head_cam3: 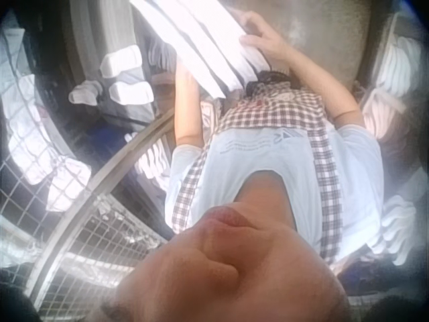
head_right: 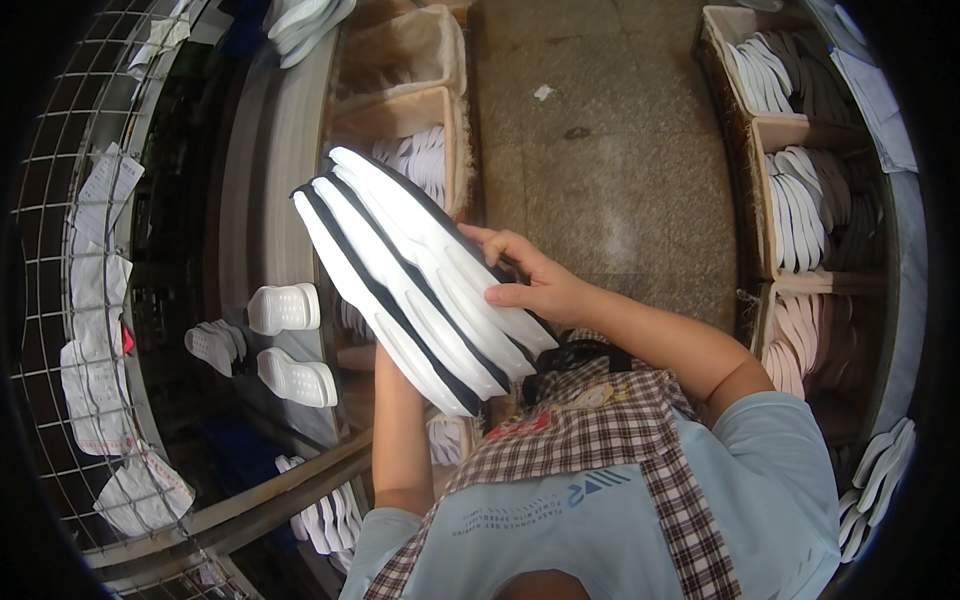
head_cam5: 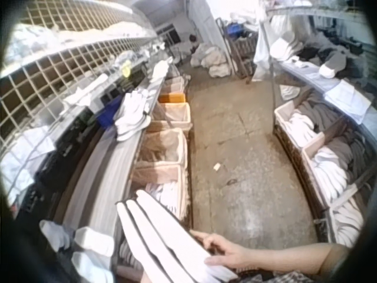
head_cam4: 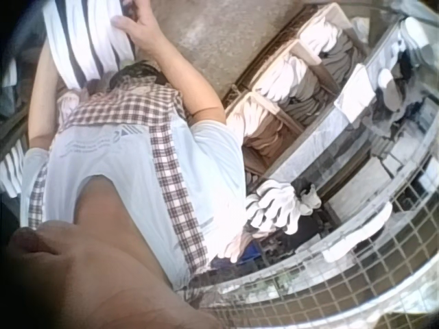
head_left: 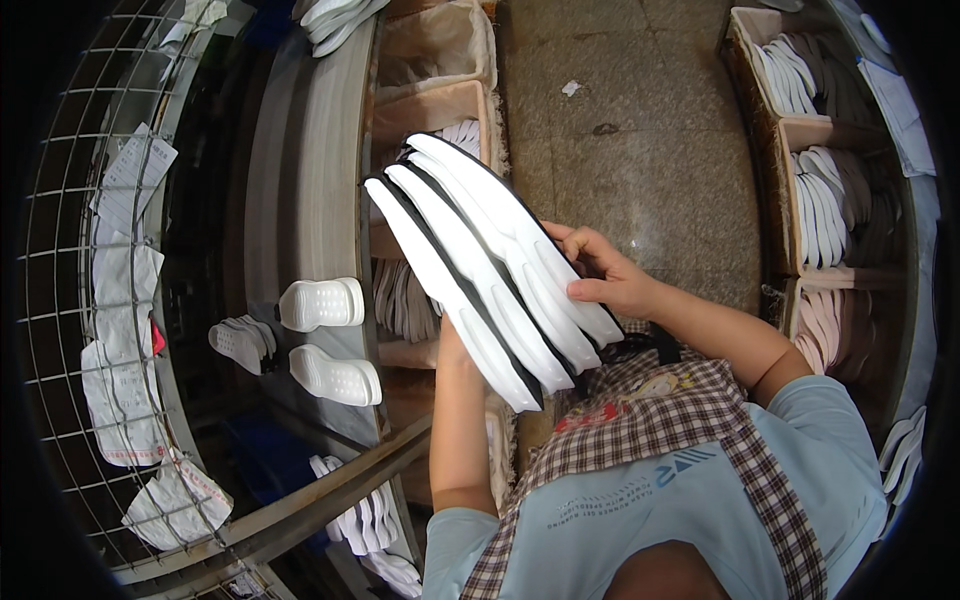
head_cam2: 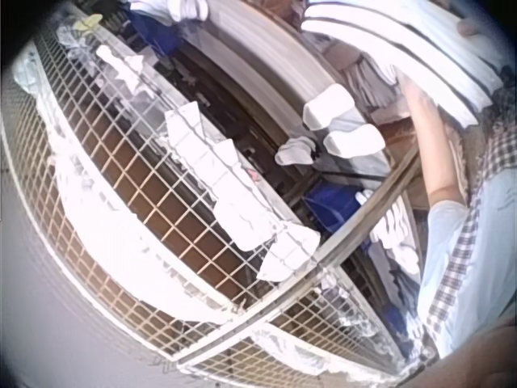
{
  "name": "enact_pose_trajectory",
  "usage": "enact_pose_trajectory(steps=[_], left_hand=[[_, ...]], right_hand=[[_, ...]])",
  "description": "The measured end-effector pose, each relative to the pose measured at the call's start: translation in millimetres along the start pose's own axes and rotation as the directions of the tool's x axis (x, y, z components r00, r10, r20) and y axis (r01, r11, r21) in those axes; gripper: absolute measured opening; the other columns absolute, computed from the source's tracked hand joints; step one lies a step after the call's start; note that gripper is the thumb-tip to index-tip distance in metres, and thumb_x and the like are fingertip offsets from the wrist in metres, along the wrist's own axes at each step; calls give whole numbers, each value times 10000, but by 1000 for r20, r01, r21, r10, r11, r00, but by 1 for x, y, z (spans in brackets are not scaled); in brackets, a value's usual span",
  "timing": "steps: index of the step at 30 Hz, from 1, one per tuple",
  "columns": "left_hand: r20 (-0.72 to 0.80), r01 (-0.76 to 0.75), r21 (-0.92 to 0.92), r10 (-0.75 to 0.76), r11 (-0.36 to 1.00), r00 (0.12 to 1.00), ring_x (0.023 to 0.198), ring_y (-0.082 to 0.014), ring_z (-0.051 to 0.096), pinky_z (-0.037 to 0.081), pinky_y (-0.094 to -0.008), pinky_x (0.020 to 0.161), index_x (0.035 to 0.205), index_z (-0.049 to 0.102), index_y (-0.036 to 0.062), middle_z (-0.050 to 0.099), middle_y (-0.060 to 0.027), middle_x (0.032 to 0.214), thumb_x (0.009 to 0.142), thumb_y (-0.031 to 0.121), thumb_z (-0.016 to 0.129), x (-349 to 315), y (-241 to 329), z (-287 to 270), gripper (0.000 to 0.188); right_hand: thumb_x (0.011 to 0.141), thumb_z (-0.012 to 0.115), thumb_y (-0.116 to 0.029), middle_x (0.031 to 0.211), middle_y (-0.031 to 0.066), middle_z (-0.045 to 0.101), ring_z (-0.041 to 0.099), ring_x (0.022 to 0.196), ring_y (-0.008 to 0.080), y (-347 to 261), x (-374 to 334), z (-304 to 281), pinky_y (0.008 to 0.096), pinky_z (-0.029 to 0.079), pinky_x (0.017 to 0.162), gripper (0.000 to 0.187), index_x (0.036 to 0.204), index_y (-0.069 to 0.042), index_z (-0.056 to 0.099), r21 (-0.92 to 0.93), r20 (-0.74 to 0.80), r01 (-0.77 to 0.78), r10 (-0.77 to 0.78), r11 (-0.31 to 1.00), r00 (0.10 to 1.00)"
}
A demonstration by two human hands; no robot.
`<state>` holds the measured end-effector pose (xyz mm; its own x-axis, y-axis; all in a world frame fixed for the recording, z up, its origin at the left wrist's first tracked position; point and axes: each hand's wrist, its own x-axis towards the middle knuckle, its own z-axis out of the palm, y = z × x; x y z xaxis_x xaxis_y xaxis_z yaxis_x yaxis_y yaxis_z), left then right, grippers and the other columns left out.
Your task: The person repeatedly picks up pairs of white slippers from a shelf, inspects them by turning them over, and places them into a plastic bag. The person also uses a small brush to clean the sole of one slipper before bagging it.
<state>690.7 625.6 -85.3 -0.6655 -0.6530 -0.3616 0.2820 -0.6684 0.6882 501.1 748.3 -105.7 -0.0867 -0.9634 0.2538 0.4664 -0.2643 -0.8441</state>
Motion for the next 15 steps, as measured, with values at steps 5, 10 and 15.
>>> enact_pose_trajectory(steps=[5,10,15], left_hand=[[60,-18,-52,21,998,998,973,-201,515,508,-329,767,1349,344,26,484,-137,1114,882,122,567,4,-2,-2,526],[371,-19,-400,181,916,911,930,-187,510,509,-322,739,1364,327,39,477,-123,1074,885,126,565,14,-9,-10,542],[534,95,-501,222,860,816,888,-173,505,510,-316,712,1379,309,52,469,-109,1034,888,129,564,17,-8,-14,558]], right_hand=[[797,677,-250,1406,208,300,338,1277,297,-17,10,16,404,306,1040,495,1164,-65,402,-48,-70,-18,14,999,997],[766,589,-386,1244,231,462,556,1036,261,-35,21,-5,368,531,775,767,1369,-3,309,631,-30,-229,318,742,948],[768,542,-412,1142,221,533,583,980,251,-38,17,-19,359,559,664,724,1330,2,354,630,-130,-287,462,722,877]])
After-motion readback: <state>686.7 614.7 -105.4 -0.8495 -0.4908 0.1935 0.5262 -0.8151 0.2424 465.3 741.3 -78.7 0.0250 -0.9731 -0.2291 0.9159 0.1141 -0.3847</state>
